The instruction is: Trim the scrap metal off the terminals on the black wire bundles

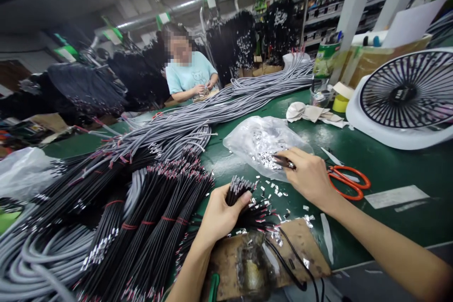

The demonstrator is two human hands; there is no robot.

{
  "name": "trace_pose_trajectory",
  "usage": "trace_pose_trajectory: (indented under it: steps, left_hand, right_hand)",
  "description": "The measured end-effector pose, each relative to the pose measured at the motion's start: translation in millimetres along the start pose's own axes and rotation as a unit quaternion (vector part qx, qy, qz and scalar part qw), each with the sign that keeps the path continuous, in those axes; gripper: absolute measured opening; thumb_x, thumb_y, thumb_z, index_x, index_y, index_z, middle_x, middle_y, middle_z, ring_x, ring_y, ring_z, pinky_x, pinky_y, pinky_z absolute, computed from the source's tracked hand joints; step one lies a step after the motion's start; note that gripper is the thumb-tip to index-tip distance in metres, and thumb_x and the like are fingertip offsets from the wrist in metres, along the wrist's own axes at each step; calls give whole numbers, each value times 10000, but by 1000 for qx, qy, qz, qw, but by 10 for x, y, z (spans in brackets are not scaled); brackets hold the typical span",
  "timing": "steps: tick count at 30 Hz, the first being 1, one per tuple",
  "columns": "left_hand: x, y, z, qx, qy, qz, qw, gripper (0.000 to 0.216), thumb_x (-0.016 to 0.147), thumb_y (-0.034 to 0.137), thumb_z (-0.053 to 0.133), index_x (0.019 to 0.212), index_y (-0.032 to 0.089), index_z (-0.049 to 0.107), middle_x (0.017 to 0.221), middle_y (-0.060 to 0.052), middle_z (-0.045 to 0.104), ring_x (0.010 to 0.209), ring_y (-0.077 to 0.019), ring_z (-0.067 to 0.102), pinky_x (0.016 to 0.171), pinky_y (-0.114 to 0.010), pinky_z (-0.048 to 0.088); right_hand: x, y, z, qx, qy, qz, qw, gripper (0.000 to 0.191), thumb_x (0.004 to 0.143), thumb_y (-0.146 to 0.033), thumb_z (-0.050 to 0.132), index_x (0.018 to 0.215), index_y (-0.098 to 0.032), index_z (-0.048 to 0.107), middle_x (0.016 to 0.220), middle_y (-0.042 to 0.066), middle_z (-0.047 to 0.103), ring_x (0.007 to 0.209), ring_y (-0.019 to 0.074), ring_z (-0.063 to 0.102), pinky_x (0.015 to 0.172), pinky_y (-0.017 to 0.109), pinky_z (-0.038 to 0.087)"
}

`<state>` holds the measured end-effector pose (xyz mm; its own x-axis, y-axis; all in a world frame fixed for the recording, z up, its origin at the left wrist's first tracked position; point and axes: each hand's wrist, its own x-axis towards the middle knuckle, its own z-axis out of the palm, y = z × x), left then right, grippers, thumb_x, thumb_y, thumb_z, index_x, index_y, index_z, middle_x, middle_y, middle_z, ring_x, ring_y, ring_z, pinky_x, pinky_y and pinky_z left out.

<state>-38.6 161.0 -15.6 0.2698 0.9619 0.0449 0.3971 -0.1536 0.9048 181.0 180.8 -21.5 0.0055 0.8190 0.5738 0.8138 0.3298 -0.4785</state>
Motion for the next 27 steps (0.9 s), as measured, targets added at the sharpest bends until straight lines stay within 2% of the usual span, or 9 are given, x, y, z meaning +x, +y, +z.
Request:
trace_pose_trajectory:
  steps: [3, 5, 8, 11, 17, 19, 22, 24, 27]
  left_hand:
    - [-16, 6, 6, 17, 14, 2, 1000, 279, 782, 364, 565, 642, 123, 551, 579, -4, 530, 555, -120, 458, 510, -218, 352]
    - [-36, 14, 17, 39, 17, 7, 999, 280, 788, 361, 556, 638, 124, 556, 589, -14, 548, 571, -132, 475, 524, -224, 367]
    - [-60, 30, 31, 68, 28, 13, 997, 262, 782, 343, 563, 635, 127, 565, 599, -15, 555, 579, -138, 483, 524, -223, 367]
    - [-76, 44, 32, 90, 66, 19, 994, 263, 762, 329, 585, 592, 134, 540, 575, 4, 517, 557, -121, 451, 498, -209, 342]
    - [-133, 69, 27, 127, 118, 33, 984, 256, 732, 320, 616, 588, 155, 483, 531, 37, 423, 519, -98, 372, 469, -201, 299]
    - [-152, 85, 27, 126, 127, 42, 983, 280, 721, 303, 629, 571, 168, 435, 523, 46, 405, 507, -91, 353, 461, -197, 289]
    - [-165, 111, 25, 118, 131, 46, 983, 317, 714, 311, 639, 551, 172, 406, 512, 52, 384, 489, -83, 330, 443, -192, 275]
    - [-167, 122, 24, 111, 123, 37, 986, 302, 713, 329, 640, 551, 164, 446, 509, 48, 391, 484, -84, 334, 437, -191, 278]
    - [-167, 121, 24, 98, 110, 25, 989, 256, 717, 345, 634, 584, 149, 537, 512, 34, 439, 484, -93, 367, 441, -196, 301]
  right_hand:
    - [-93, -102, 82, 131, -71, -21, 989, 262, 751, -106, 557, 984, -193, 641, 989, 66, 656, 884, 205, 611, 731, 317, 466]
    - [-150, -215, 116, 229, -117, -19, 966, 231, 774, -133, 556, 971, -205, 653, 988, 51, 666, 882, 179, 619, 745, 302, 483]
    - [-192, -359, 118, 298, -158, 7, 941, 123, 774, -182, 588, 861, -186, 674, 839, 31, 688, 740, 142, 628, 656, 255, 490]
    - [-193, -437, 65, 304, -167, 33, 937, 63, 743, -178, 615, 707, -158, 663, 635, 3, 650, 584, 115, 578, 529, 221, 444]
    - [-211, -466, -14, 376, -278, 32, 883, 282, 785, -332, 584, 578, -143, 618, 487, -16, 543, 435, 78, 453, 398, 198, 346]
    - [-218, -451, 4, 373, -253, 36, 892, 261, 806, -375, 559, 721, -150, 661, 618, 18, 628, 536, 110, 544, 468, 216, 421]
    - [-213, -428, 41, 322, -163, 21, 933, 280, 817, -362, 557, 1027, -190, 629, 965, 64, 669, 849, 173, 612, 712, 294, 492]
    - [-207, -421, 53, 282, -143, -8, 949, 282, 839, -329, 532, 1081, -206, 610, 992, 65, 660, 874, 177, 607, 750, 318, 484]
    - [-199, -419, 49, 256, -147, -33, 955, 246, 855, -295, 505, 1031, -193, 643, 879, 62, 675, 767, 170, 614, 684, 313, 489]
